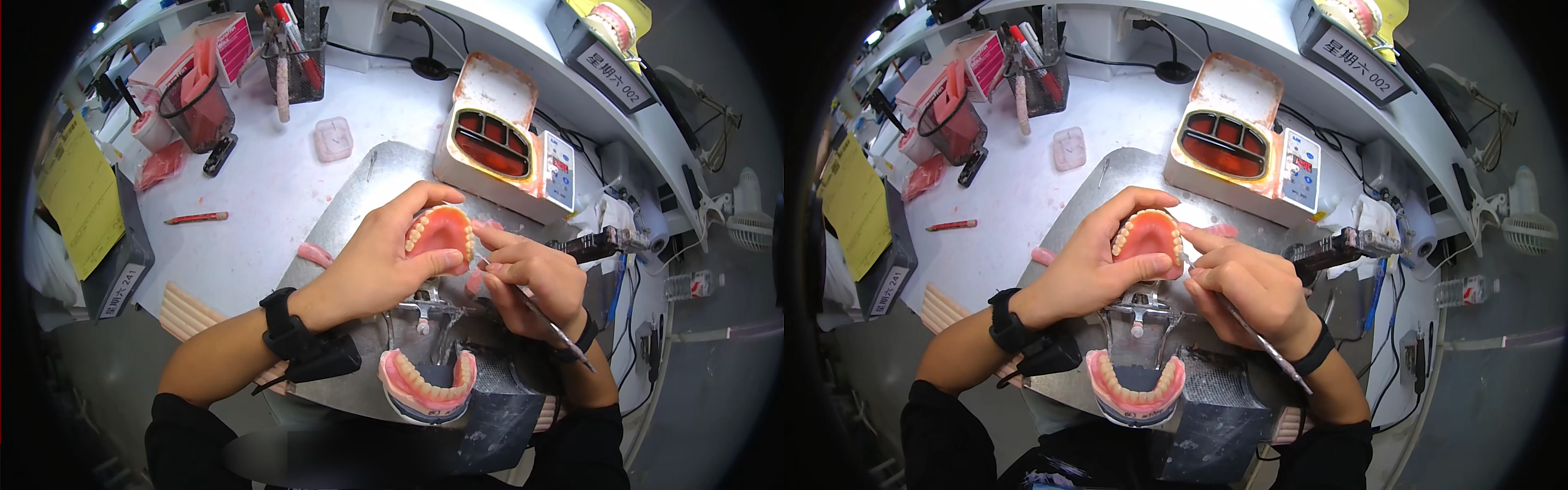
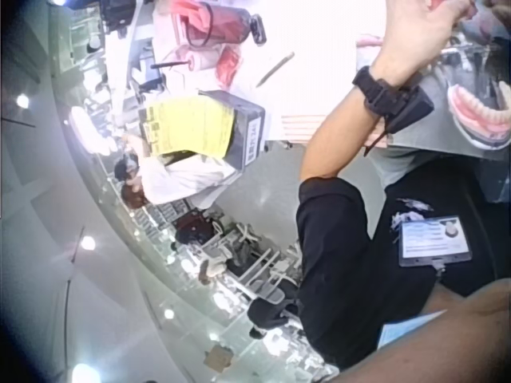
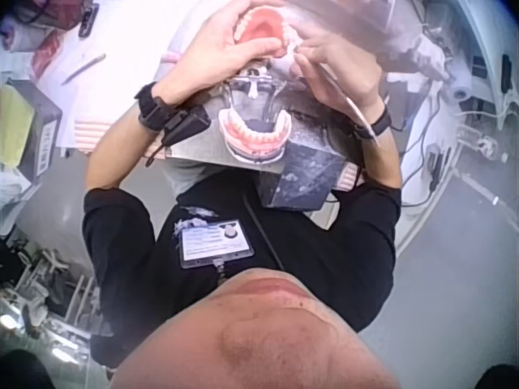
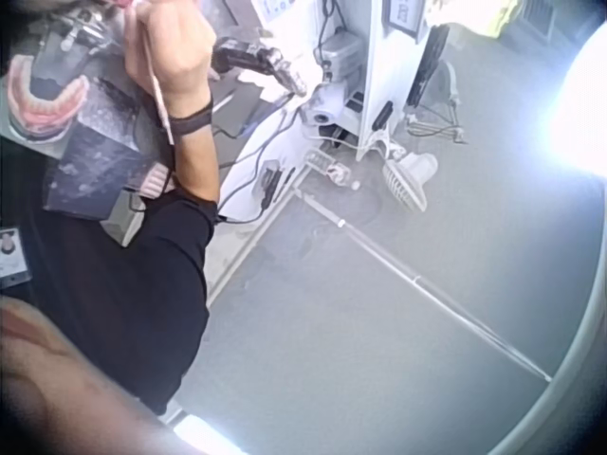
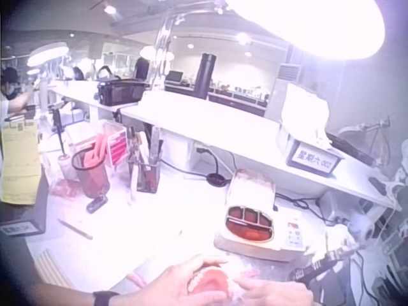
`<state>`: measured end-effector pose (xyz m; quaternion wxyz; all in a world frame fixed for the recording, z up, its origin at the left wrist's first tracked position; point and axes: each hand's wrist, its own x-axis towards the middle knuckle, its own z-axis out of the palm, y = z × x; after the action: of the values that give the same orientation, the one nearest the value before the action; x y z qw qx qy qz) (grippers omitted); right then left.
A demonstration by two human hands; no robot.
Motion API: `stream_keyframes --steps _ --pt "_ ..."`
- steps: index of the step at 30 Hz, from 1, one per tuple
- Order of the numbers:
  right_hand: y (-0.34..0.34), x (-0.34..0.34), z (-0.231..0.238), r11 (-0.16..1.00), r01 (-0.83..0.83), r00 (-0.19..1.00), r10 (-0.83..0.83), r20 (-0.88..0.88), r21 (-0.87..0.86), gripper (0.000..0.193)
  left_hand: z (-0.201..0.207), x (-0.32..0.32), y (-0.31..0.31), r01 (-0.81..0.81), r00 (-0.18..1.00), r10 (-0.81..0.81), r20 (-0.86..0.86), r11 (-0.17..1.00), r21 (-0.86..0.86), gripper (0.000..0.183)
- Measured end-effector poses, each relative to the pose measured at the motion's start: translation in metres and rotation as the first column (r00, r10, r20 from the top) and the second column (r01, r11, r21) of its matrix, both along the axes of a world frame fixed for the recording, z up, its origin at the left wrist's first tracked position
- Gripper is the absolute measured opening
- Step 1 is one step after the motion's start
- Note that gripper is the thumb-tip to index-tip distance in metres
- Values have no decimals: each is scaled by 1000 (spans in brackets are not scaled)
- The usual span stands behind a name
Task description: Adjusting, cleaning, and marking dental denture models using hand tools and wipes.
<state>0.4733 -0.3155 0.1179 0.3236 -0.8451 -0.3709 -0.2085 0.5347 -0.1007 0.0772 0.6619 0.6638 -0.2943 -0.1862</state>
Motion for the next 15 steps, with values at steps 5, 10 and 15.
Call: stream_keyframes --steps 5,10,15 --pt "2 3 -4 999 32 992 -27 121 -34 18 2 -1 -2 25 991 -30 -129 999 -44 50" --pt "1 3 -2 999 32 995 -34 95 29 16 2 -3 -3 18 999 -19 -43 999 -26 49" --pt "2 6 5 965 -16 996 38 -79 262 12 5 -1 -2 74 997 -74 -16 997 26 44"
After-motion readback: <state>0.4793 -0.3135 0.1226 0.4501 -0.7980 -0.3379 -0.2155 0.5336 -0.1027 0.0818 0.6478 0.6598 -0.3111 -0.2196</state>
